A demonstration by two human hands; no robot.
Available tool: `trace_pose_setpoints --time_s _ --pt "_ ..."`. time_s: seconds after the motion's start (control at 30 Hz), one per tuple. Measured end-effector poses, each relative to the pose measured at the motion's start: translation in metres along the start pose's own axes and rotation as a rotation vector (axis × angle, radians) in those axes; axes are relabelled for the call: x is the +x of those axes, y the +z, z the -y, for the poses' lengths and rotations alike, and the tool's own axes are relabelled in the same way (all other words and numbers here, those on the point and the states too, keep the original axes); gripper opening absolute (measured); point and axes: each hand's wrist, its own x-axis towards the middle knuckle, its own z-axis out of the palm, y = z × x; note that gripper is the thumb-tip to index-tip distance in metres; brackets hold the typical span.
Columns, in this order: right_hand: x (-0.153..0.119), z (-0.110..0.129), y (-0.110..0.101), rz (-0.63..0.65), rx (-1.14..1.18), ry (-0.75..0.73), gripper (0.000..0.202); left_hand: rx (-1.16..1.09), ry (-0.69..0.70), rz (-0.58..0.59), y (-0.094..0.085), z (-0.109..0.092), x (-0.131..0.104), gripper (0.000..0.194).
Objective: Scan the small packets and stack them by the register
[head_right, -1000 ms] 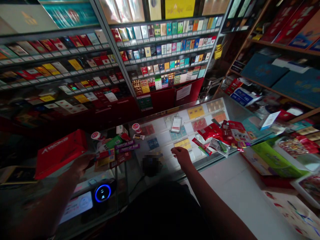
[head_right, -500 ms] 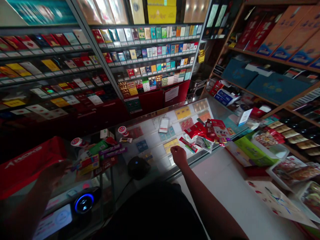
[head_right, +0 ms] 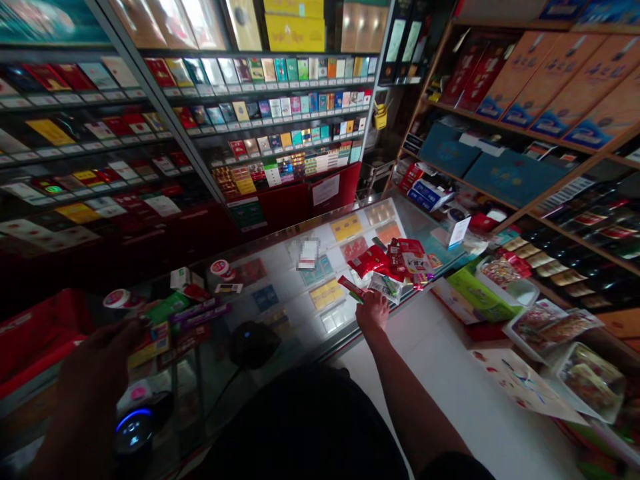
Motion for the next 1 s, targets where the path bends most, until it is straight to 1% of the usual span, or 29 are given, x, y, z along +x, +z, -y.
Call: trace_pose_setpoints --time_s 0.07,0.1,0.2,0.23,0.3,0.37,0.43,0.5,0.57,0.63,0.7,0.8,1.0 --pt "-0.002 0.0 -0.001 0.029 -0.014 -0.013 0.03 -0.137 -0.088 0.025 0.01 -0.01 -0.016 0.043" --pt "-0.002 0.0 -0.001 0.043 -0.021 -0.023 0.029 -0.184 -0.105 0.035 0.015 -0.015 -0.022 0.042" --pt "-0.001 0.001 -0.002 0.059 -0.026 -0.037 0.026 -0.174 -0.068 0.055 0.025 -0.027 -0.035 0.039" --pt "0.0 0.001 -0.002 0.058 -0.014 -0.028 0.025 -0.168 -0.052 0.049 0.027 -0.031 -0.038 0.038" --pt "0.002 0.002 -0.003 0.08 0.049 0.015 0.023 -0.225 -0.026 0.035 0.028 -0.04 -0.041 0.038" --pt "0.004 0.004 -0.003 0.144 0.164 0.081 0.022 -0.324 0.016 0.032 0.029 -0.048 -0.043 0.039" --pt "0.004 0.008 -0.004 0.221 0.312 0.136 0.018 -0.378 0.07 0.064 0.031 -0.056 -0.045 0.039" --pt "0.003 0.016 -0.007 0.278 0.502 0.16 0.011 -0.405 0.1 0.135 0.036 -0.063 -0.047 0.043" --pt "-0.001 0.026 -0.011 0.334 0.731 0.158 0.011 -0.415 0.124 0.217 0.044 -0.068 -0.047 0.047" --pt "-0.008 0.04 -0.017 0.384 0.935 0.154 0.015 -0.411 0.206 0.28 0.054 -0.073 -0.046 0.048" --pt "-0.016 0.055 -0.025 0.413 1.048 0.151 0.02 -0.414 0.339 0.337 0.065 -0.079 -0.045 0.044" --pt "-0.028 0.078 -0.038 0.407 1.134 0.147 0.023 -0.396 0.517 0.463 0.082 -0.092 -0.044 0.043" --pt "-0.049 0.112 -0.056 0.414 1.216 0.06 0.021 -0.217 0.787 0.696 0.11 -0.123 -0.047 0.039"
